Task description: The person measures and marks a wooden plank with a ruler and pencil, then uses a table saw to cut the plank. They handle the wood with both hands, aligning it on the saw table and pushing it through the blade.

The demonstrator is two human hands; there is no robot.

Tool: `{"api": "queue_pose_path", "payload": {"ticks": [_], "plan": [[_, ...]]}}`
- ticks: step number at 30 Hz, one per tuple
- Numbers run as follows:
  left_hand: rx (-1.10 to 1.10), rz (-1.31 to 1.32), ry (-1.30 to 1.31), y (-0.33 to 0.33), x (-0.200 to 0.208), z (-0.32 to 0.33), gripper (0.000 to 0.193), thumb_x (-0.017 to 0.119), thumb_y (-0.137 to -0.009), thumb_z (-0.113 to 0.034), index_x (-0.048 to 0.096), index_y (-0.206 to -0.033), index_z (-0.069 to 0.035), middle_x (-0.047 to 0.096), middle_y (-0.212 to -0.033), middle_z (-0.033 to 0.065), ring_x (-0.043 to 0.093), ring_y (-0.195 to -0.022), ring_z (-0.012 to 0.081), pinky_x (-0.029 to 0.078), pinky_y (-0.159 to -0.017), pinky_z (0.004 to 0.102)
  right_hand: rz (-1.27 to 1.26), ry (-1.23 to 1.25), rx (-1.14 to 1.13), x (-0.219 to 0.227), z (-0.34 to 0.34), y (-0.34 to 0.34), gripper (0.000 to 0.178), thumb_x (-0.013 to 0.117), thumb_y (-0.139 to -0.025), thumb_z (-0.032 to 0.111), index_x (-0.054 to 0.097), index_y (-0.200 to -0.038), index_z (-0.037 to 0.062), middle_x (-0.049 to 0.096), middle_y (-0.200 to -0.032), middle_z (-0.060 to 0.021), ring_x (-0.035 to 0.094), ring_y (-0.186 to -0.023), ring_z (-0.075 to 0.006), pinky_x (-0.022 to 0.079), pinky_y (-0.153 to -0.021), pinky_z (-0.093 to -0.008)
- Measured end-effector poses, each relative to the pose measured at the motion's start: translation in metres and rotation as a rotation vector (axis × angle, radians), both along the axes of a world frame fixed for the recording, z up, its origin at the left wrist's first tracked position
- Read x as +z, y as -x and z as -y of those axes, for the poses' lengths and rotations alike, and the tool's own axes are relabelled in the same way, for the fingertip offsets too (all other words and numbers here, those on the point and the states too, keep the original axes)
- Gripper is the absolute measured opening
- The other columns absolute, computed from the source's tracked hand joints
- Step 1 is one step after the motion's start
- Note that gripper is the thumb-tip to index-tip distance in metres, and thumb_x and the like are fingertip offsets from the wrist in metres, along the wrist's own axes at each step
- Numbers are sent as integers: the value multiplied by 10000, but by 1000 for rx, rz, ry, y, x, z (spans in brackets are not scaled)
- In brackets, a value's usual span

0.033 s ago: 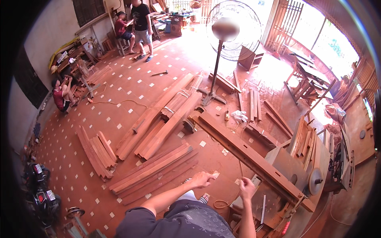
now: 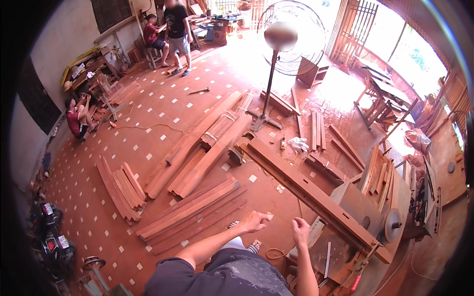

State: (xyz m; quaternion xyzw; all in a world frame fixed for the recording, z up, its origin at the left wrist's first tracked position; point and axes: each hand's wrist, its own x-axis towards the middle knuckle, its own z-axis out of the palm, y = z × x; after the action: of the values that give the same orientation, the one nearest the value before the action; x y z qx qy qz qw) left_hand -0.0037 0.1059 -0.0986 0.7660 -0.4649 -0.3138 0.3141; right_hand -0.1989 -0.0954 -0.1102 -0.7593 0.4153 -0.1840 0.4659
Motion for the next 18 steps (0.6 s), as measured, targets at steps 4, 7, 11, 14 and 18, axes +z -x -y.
{"api": "queue_pose_path", "payload": {"ticks": [4, 7, 11, 14, 18], "plan": [[399, -161, 87, 2, 51, 16, 352, 738, -929, -340, 772, -1187, -104, 777, -924, 168, 762, -877, 348, 603, -807, 450, 85, -859, 84, -28, -39, -61, 523, 597, -1063, 486, 670, -1264, 9, 740, -1116, -143, 713, -922, -259, 595, -840, -392], [431, 254, 590, 0, 57, 13, 477, 722, -955, -365, 693, -1335, -77, 725, -1242, 202, 691, -1170, 364, 541, -1000, 442, 278, -1393, -44, -11, -59, -90, 709, 437, -1070, 647, 629, -1321, 12, 704, -1226, -191, 693, -1038, -305, 567, -928, -464], [45, 491, 437, 10, 21, -8, 773, 698, -978, -405, 420, -1591, -24, 387, -1645, 249, 361, -1549, 362, 314, -1248, 420, 464, -1544, 162, 70, -61, -139, 870, 317, -1033, 763, 577, -1413, 25, 654, -1308, -173, 630, -1192, -312, 493, -1044, -457], [266, 125, 242, -6, -91, -44, 879, 574, -1028, -546, 239, -1672, -49, 279, -1717, 198, 212, -1608, 363, 170, -1303, 481, 535, -1442, 289, 148, -66, -176, 886, 285, -1048, 741, 518, -1501, 16, 597, -1433, -187, 560, -1316, -352, 413, -1143, -468], [641, -784, 341, -11, -138, -60, 882, 440, -1055, -649, 174, -1693, -100, 264, -1724, 181, 219, -1604, 359, 169, -1289, 585, 657, -659, 566, 199, -81, -189, 754, 359, -1080, 597, 492, -1537, 12, 507, -1571, -208, 437, -1487, -362, 294, -1244, -495]]}}
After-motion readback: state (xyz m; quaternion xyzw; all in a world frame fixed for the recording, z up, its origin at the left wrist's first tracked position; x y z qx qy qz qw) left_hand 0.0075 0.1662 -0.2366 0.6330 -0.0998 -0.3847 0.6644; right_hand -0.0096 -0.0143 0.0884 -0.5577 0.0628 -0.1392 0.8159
